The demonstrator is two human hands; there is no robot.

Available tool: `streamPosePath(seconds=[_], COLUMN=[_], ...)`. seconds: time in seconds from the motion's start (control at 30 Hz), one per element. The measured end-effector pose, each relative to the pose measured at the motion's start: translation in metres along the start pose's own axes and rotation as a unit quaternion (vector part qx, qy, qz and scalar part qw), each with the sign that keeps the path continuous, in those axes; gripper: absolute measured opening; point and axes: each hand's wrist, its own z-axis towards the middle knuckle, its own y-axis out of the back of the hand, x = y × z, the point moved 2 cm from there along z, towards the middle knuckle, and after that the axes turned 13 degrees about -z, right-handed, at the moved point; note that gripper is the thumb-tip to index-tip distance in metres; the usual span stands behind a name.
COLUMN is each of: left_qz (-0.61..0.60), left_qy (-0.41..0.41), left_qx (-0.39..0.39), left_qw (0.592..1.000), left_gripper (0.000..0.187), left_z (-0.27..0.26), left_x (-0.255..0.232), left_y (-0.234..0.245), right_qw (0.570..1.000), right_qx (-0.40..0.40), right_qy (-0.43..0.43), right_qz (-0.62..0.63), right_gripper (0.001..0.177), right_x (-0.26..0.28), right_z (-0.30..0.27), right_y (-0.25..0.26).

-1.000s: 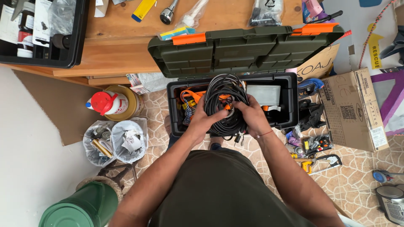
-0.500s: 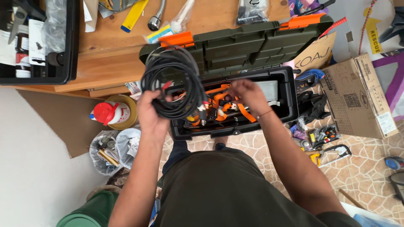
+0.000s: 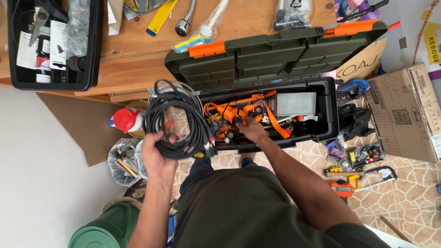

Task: Organizing and inspecting various items like cables and straps inside a toolbox

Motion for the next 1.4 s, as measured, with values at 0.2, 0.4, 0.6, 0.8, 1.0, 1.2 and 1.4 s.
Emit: streamPosePath(seconds=[0.2,0.4,0.6,0.8,1.0,1.2,1.4], left_qz=[0.036,0.019,-0.022,-0.020,-0.039,0.011,0.055], left_qy=[-0.020,-0.014,0.000,0.028,0.071,0.013,-0.060], left_qx=[0.021,0.045,0.080,0.153,0.235,0.322,0.206], left_qw=[0.999,0.999,0.997,0.988,0.969,0.947,0.975], left_gripper=[0.007,0.008,0.006,0.010,0.014,0.037,0.041], left_z=[-0.009,-0.011,-0.021,-0.029,-0.033,-0.035,-0.036], left_x=[-0.006,-0.013,-0.016,0.008,0.045,0.046,0.047], left_y=[0.020,0.039,0.031,0.002,-0.032,-0.061,-0.059], right_qw=[0.998,0.994,0.939,0.830,0.776,0.817,0.857], right_qx=[0.007,-0.022,-0.037,0.017,0.059,0.031,-0.001], right_qy=[-0.057,-0.095,-0.084,0.128,0.273,0.292,0.301], right_qz=[-0.020,0.057,0.333,0.542,0.566,0.497,0.419], right_gripper=[0.088,0.086,0.071,0.044,0.052,0.043,0.032], right_x=[0.010,0.035,0.060,0.025,0.063,0.089,0.117], right_z=[0.032,0.038,-0.056,-0.095,-0.133,-0.156,-0.174], right_y=[-0.021,-0.025,0.037,0.055,0.074,0.095,0.110])
